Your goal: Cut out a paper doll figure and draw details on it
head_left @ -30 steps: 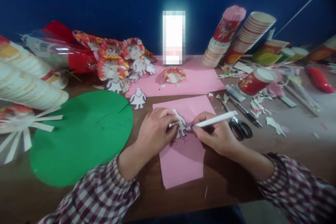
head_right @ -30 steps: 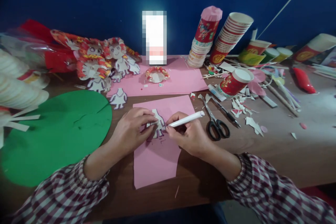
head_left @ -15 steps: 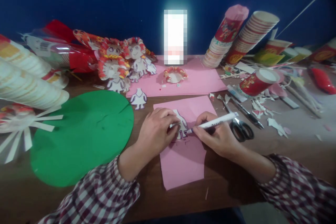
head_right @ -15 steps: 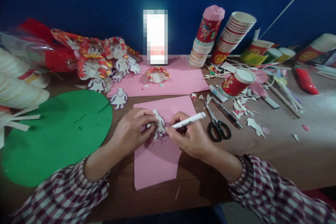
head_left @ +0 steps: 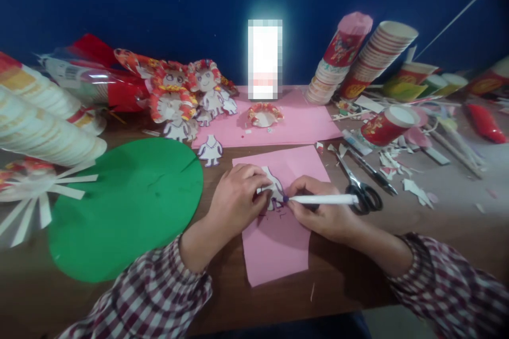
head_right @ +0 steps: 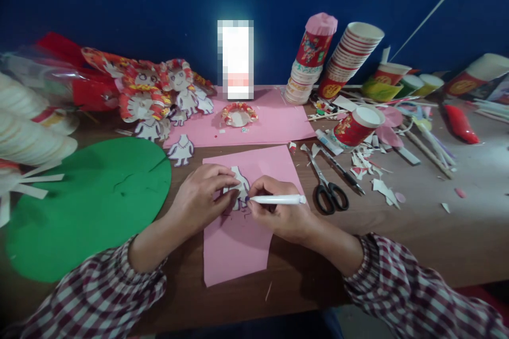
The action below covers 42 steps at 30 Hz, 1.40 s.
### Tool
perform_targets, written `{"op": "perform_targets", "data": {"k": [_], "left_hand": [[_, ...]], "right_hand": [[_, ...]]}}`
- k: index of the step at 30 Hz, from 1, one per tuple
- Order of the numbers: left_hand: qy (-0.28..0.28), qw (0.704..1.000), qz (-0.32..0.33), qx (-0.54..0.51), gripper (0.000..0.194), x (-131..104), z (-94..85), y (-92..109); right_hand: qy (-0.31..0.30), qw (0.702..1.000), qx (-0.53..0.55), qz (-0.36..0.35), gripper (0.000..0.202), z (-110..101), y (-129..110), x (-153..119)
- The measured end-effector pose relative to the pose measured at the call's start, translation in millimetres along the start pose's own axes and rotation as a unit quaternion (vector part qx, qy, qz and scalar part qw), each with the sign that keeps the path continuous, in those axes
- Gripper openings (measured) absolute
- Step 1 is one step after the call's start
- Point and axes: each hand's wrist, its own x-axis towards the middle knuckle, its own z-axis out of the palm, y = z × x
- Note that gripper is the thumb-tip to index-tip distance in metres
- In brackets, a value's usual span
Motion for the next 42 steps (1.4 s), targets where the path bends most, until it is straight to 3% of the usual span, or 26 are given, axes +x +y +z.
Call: {"op": "perform_targets", "data": {"k": [25, 42], "left_hand": [[0.002, 1.0, 0.006, 0.006, 0.01, -0.3, 0.3, -0.6], [-0.005, 1.0, 0.004, 0.01, 0.011, -0.3, 1.0, -1.0]], "right_hand": [[-0.032, 0.999, 0.03, 0.009, 0.002, 4.5, 2.0, -2.2], [-0.039, 0.999, -0.022, 0.005, 0.003, 3.9, 2.3, -0.9]]}}
